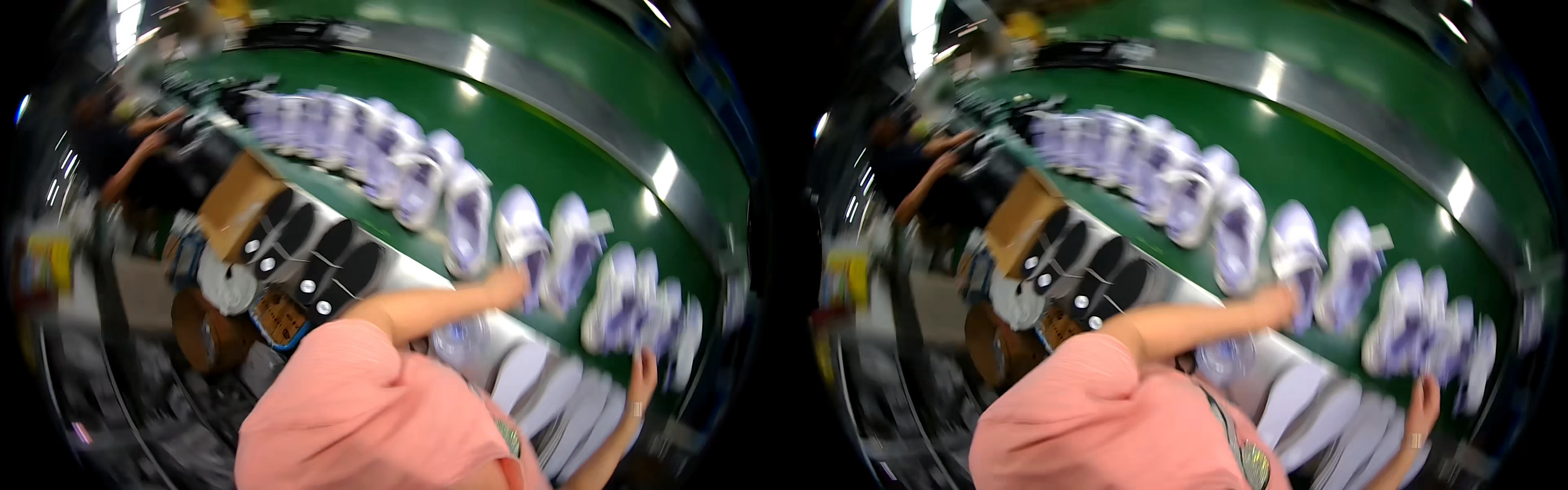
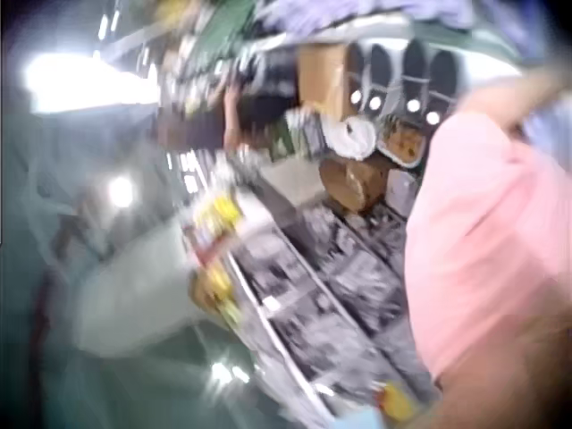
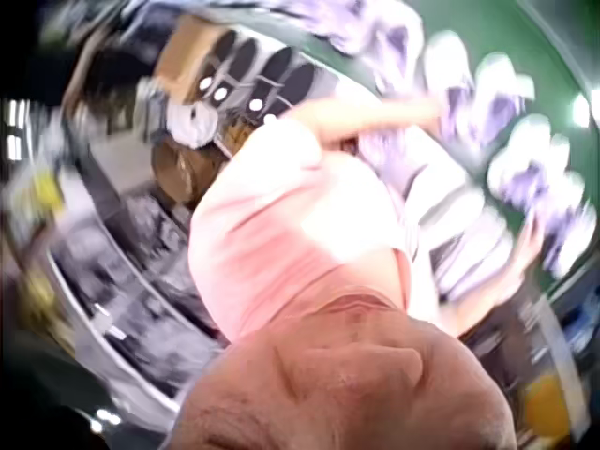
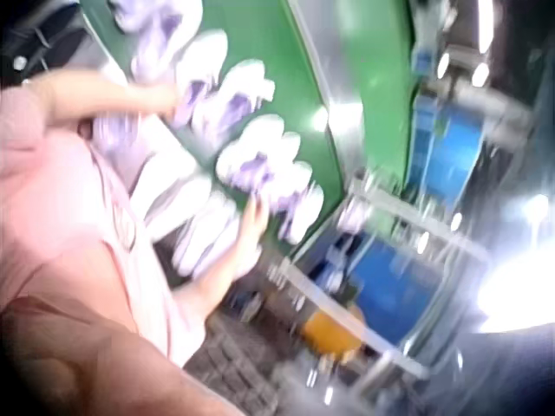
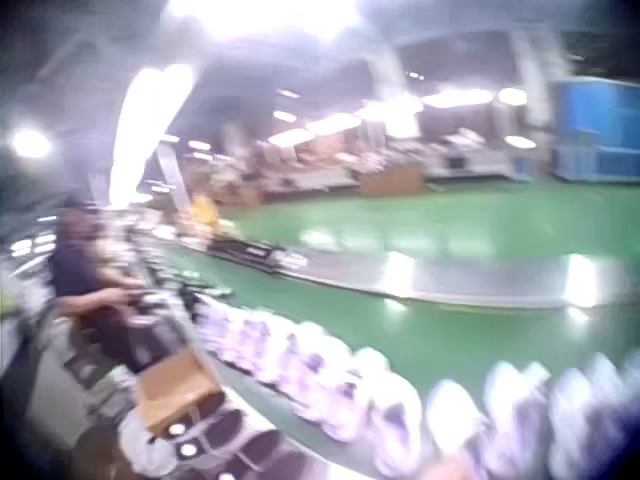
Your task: The person places insoles into multiple shoes on a conveyor belt, gathers a stack of insoles from a shelf, and continues placing them into shoes.
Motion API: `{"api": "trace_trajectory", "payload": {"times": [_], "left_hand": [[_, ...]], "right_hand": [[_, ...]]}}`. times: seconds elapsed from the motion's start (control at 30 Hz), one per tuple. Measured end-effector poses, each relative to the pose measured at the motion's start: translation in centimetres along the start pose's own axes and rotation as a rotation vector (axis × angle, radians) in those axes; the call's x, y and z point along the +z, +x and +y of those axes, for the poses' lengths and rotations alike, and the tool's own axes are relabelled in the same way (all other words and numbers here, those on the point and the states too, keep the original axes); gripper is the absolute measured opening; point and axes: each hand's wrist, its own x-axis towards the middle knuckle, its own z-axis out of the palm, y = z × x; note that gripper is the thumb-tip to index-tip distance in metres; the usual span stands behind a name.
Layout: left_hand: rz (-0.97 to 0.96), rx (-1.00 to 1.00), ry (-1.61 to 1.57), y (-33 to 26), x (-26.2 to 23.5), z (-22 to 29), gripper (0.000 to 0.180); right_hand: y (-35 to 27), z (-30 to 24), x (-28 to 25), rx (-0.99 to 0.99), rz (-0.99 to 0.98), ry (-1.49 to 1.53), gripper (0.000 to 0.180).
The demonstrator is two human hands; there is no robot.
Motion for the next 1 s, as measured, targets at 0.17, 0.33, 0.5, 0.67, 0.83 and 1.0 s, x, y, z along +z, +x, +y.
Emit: {"api": "trace_trajectory", "payload": {"times": [0.17,0.33,0.5,0.67,0.83,1.0], "left_hand": [[0.065,0.012,-0.174,-2.3,-5.1,0.2,0.03],[0.139,0.101,-0.237,-7.0,-8.9,1.6,0.039],[-0.139,0.092,-0.543,-13.0,-3.4,0.8,0.036],[-0.052,0.115,-0.509,-13.3,-1.2,3.6,0.037],[0.205,-0.334,-0.725,-7.0,-3.7,0.7,0.053],[0.765,-0.133,-0.481,1.2,-3.6,-3.3,0.047]], "right_hand": [[-8.2,-6.1,7.4,-0.251,-0.077,-0.115,0.026],[-16.3,-4.0,13.3,-0.05,0.038,-0.208,0.029],[-18.4,-5.8,19.8,0.049,0.142,-0.602,0.047],[-17.4,-4.5,20.3,0.26,0.052,-0.589,0.048],[-17.9,-3.7,19.1,0.262,0.011,-0.587,0.047],[-17.7,-3.8,16.4,-0.006,0.2,-0.418,0.034]]}}
